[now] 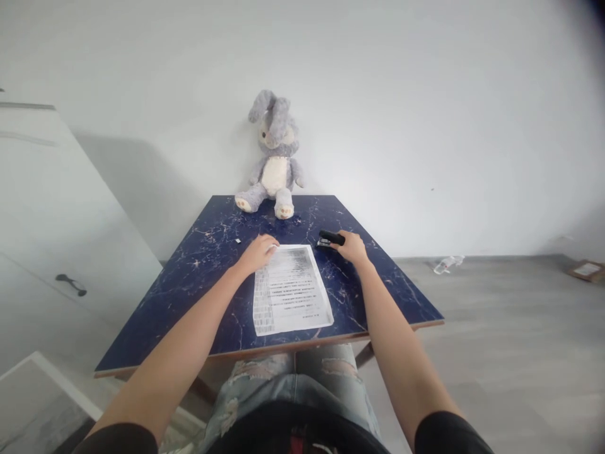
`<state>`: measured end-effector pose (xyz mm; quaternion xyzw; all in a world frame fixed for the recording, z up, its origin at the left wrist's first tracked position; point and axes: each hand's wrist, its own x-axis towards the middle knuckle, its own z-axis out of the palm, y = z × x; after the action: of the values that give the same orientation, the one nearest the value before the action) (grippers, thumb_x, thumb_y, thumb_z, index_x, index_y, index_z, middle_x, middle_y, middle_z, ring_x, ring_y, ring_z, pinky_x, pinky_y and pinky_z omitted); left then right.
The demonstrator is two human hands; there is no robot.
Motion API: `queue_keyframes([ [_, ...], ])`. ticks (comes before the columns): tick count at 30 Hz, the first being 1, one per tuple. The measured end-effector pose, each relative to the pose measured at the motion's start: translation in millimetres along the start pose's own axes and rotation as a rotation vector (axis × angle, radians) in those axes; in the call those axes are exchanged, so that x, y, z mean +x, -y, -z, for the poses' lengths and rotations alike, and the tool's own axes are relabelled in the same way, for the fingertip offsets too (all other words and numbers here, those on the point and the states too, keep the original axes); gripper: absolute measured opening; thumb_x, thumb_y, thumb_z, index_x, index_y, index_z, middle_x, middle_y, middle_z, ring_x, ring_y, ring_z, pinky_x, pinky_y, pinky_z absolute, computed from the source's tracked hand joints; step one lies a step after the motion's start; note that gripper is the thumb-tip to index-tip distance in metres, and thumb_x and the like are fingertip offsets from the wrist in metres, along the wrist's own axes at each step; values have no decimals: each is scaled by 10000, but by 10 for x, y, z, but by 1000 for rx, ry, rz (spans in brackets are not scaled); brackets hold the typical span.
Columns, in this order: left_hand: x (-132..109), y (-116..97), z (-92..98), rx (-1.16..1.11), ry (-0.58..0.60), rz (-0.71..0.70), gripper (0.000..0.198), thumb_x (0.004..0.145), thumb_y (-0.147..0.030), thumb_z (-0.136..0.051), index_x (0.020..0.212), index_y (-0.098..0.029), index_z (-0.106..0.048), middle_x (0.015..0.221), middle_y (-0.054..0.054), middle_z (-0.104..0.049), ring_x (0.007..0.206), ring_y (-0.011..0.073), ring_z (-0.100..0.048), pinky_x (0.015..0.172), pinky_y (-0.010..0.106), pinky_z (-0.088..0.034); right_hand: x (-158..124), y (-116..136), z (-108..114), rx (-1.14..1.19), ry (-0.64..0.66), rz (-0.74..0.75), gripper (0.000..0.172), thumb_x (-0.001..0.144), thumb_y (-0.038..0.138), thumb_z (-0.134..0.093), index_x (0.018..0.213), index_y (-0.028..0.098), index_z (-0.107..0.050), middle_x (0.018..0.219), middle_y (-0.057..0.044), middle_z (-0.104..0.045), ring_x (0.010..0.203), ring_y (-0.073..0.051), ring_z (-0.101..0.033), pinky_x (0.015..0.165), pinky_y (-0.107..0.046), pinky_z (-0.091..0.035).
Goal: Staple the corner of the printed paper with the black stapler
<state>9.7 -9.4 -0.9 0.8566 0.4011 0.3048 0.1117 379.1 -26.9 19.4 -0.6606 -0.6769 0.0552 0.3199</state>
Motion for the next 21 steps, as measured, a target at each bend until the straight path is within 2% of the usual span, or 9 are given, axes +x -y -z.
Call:
queue_keyframes([
  [2,-17,-5,-35,-43,145,-47,287,978,-306,-587,1204,-209,-734,1333,131,-667,1254,298,-603,1196,502,-391,-7,98,-24,91,-154,-99,250,832,370,-741,974,172,-684,894,-70,-723,813,-237,-634,717,-303,-429],
  [4,-23,7,-101,-66,161,-22,335,941,-333,-650,1243,-213,-731,1402,150,-641,1299,320,-589,1201,517,-392,-21,248,-81,267,-170,-79,278,833,419,-717,957,178,-655,872,-49,-705,790,-224,-616,698,-296,-425],
  [6,-16,34,-164,-117,106,15,311,926,-295,-650,1211,-215,-745,1385,153,-655,1291,319,-602,1200,519,-398,-52,434,-187,428,-22,-5,319,800,469,-728,909,184,-634,826,-22,-675,753,-207,-595,666,-283,-409],
  [8,2,67,-194,-206,44,61,266,922,-241,-609,1140,-211,-761,1301,138,-703,1241,302,-639,1183,495,-424,-103,625,-335,478,184,47,346,754,494,-755,828,188,-610,759,0,-632,715,-194,-571,640,-274,-382],
  [10,18,89,-179,-300,-21,150,252,928,-223,-566,1080,-212,-767,1210,116,-743,1166,290,-680,1147,472,-462,-164,784,-492,433,247,89,354,733,493,-766,779,198,-576,733,15,-600,703,-184,-553,642,-271,-365],
  [13,27,74,-102,-402,-143,296,243,932,-227,-550,1021,-219,-776,1145,95,-770,1126,289,-704,1133,465,-473,-242,918,-659,365,263,168,356,727,477,-781,762,205,-553,737,22,-593,706,-179,-547,657,-275,-371],
  [15,27,31,-58,-478,-226,337,220,917,-225,-575,1000,-221,-778,1164,91,-774,1181,285,-691,1159,457,-455,-267,939,-690,340,258,198,346,706,451,-811,764,202,-576,751,12,-616,720,-188,-562,683,-291,-402],
  [17,29,-21,-50,-627,-258,361,190,921,-267,-603,987,-213,-773,1176,100,-770,1191,278,-691,1115,443,-498,-268,915,-660,390,290,214,362,658,428,-870,796,194,-632,790,-7,-662,757,-209,-601,732,-318,-454],
  [21,42,-86,-115,-894,-181,472,294,957,-448,-655,922,-171,-748,1029,126,-776,970,251,-743,949,416,-583,-233,777,-509,864,537,185,531,686,469,-919,1106,191,-753,1096,-97,-766,1062,-288,-703,971,-402,-525],
])
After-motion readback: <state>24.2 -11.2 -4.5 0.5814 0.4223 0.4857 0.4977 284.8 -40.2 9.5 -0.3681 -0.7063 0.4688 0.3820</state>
